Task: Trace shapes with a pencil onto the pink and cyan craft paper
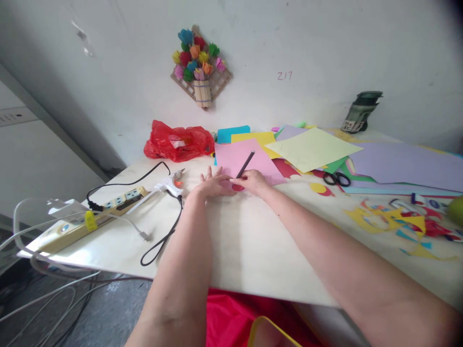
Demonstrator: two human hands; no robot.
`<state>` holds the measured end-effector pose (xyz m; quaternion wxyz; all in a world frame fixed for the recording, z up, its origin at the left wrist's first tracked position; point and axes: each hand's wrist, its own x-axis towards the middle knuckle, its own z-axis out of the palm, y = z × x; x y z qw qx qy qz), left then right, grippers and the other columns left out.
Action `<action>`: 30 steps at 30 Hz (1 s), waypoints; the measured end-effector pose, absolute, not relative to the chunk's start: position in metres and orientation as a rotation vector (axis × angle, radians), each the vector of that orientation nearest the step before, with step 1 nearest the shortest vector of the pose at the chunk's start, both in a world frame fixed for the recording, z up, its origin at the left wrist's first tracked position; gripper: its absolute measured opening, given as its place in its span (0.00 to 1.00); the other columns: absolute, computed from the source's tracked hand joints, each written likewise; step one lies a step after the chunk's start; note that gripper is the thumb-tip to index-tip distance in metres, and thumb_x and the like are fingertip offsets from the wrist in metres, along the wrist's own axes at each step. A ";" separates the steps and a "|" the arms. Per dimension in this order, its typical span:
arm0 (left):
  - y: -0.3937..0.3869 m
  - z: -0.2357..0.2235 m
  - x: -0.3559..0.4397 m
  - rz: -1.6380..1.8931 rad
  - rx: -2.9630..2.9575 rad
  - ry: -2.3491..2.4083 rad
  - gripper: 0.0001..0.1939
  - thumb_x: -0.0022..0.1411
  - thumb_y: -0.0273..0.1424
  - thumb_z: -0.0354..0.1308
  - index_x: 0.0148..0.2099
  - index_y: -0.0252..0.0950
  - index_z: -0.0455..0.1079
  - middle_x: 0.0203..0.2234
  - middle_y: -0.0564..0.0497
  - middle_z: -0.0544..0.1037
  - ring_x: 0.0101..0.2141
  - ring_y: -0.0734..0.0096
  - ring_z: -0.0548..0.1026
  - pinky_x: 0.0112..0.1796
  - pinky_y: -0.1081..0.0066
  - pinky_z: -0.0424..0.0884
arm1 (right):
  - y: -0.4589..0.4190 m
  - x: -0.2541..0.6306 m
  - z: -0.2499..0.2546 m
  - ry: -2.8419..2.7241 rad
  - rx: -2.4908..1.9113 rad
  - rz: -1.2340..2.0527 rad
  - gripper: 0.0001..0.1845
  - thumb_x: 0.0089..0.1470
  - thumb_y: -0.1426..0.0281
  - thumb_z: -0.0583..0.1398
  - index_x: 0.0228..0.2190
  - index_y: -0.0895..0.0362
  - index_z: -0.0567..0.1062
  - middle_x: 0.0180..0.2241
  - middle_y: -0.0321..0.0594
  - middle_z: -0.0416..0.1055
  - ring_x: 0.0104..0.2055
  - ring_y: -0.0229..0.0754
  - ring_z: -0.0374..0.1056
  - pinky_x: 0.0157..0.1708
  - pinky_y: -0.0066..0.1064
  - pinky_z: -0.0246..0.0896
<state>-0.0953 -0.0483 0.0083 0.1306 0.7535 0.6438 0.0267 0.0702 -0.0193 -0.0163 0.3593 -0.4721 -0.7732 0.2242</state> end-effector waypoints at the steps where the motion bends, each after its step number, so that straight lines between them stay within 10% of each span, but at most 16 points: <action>1: -0.048 0.008 -0.096 0.085 2.190 1.861 0.40 0.42 0.57 0.51 0.57 0.52 0.53 0.62 0.56 0.35 0.57 0.50 0.25 0.52 0.46 0.30 | -0.019 0.070 -0.016 -1.996 -1.214 0.588 0.17 0.40 0.54 0.59 0.26 0.54 0.77 0.24 0.36 0.74 0.29 0.38 0.68 0.28 0.26 0.58; 30: -0.044 0.004 -0.098 0.128 2.196 1.836 0.37 0.43 0.54 0.53 0.56 0.51 0.56 0.61 0.55 0.37 0.58 0.49 0.26 0.52 0.44 0.29 | -0.017 0.073 -0.017 -1.995 -1.208 0.685 0.16 0.39 0.56 0.61 0.27 0.54 0.77 0.24 0.36 0.73 0.30 0.40 0.68 0.29 0.28 0.59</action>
